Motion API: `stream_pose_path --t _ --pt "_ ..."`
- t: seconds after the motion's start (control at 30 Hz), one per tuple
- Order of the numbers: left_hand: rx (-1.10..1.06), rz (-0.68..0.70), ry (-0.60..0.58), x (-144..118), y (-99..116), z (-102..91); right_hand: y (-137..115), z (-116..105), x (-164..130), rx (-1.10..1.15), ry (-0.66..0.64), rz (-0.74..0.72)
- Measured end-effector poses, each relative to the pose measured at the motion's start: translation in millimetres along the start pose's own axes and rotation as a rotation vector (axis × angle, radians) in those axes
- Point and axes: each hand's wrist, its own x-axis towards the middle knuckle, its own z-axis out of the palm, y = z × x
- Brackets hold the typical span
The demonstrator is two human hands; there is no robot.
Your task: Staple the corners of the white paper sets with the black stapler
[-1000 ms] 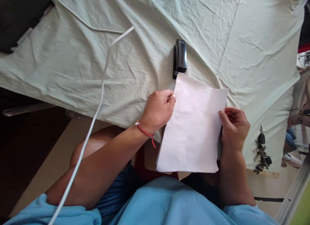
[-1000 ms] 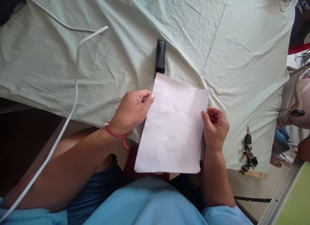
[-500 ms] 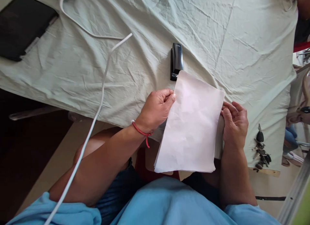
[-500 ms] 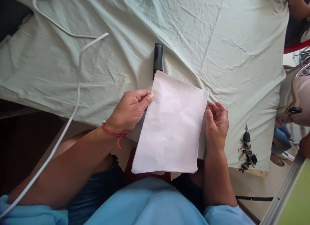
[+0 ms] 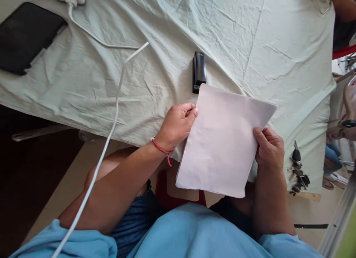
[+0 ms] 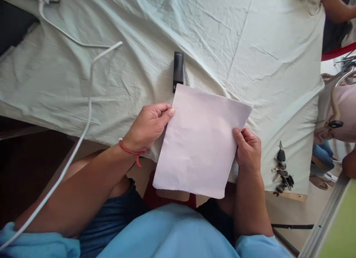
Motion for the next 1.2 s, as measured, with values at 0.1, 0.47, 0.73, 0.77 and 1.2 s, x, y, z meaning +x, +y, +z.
stream_pose_path --t 0.1,0.47,0.73,0.77,1.2 --pt "-0.128 -0.034 0.033 4.1 -1.3 -3.1 -0.1 -6.0 -0.2 -0.006 -0.032 0.029" --pt "-0.131 -0.076 0.147 10.7 -1.8 -7.7 -0.6 -8.1 0.0 -0.006 -0.044 0.096" --pt "-0.179 -0.09 0.152 14.1 4.5 -5.4 -6.3 -5.6 -1.1 -0.069 -0.045 0.105" --pt "-0.174 -0.089 0.16 14.3 5.0 -5.2 -6.3 -4.7 -1.5 -0.065 -0.042 0.106" --pt "-0.309 -0.091 0.572 36.3 10.9 -35.7 -3.9 -50.8 3.5 -0.026 -0.348 0.151"
